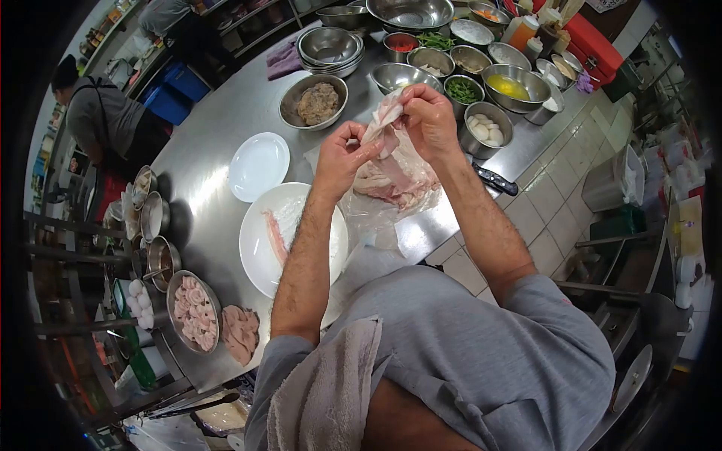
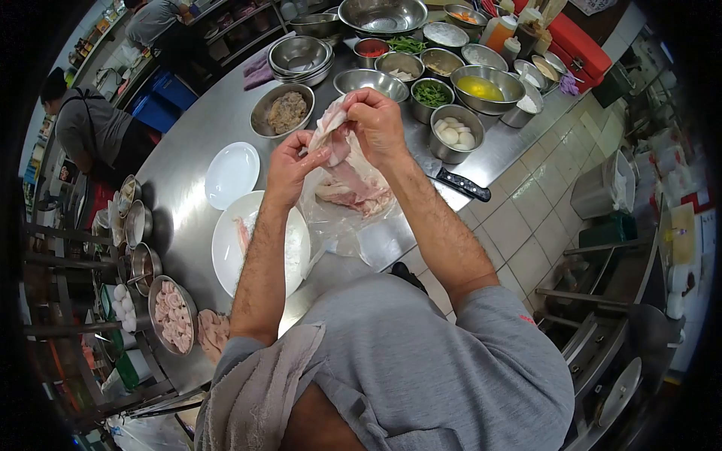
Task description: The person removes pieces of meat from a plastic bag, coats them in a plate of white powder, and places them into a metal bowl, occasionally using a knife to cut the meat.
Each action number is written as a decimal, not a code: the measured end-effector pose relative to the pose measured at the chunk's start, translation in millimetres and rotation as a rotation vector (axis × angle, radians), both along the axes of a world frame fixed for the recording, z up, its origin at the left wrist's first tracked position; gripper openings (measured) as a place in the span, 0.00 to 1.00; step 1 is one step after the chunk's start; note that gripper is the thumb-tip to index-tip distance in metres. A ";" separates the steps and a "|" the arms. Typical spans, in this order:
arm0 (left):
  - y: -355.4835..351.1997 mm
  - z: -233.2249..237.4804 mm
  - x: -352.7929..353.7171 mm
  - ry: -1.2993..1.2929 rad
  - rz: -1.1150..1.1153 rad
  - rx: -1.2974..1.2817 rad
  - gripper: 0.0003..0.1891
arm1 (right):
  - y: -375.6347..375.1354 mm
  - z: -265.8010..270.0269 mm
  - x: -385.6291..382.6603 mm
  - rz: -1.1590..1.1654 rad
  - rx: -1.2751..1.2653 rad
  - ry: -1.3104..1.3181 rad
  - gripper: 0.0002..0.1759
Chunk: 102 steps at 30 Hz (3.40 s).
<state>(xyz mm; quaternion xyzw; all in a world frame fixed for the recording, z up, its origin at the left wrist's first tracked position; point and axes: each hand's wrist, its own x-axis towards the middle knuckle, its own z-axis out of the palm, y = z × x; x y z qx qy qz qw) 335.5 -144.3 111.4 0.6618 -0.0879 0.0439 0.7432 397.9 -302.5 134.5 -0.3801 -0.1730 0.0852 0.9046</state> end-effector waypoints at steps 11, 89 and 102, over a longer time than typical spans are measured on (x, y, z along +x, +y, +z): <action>-16.4 -61.1 4.9 0.259 0.045 0.001 0.05 | -14.7 -69.2 1.4 0.111 -0.140 0.224 0.07; -1.6 -51.0 7.4 0.459 0.078 -0.114 0.08 | -189.8 -111.9 -48.7 -0.176 -2.094 -0.419 0.27; 48.2 5.7 24.9 0.395 0.241 0.128 0.05 | -205.9 0.6 -117.7 -0.384 -2.034 -0.408 0.24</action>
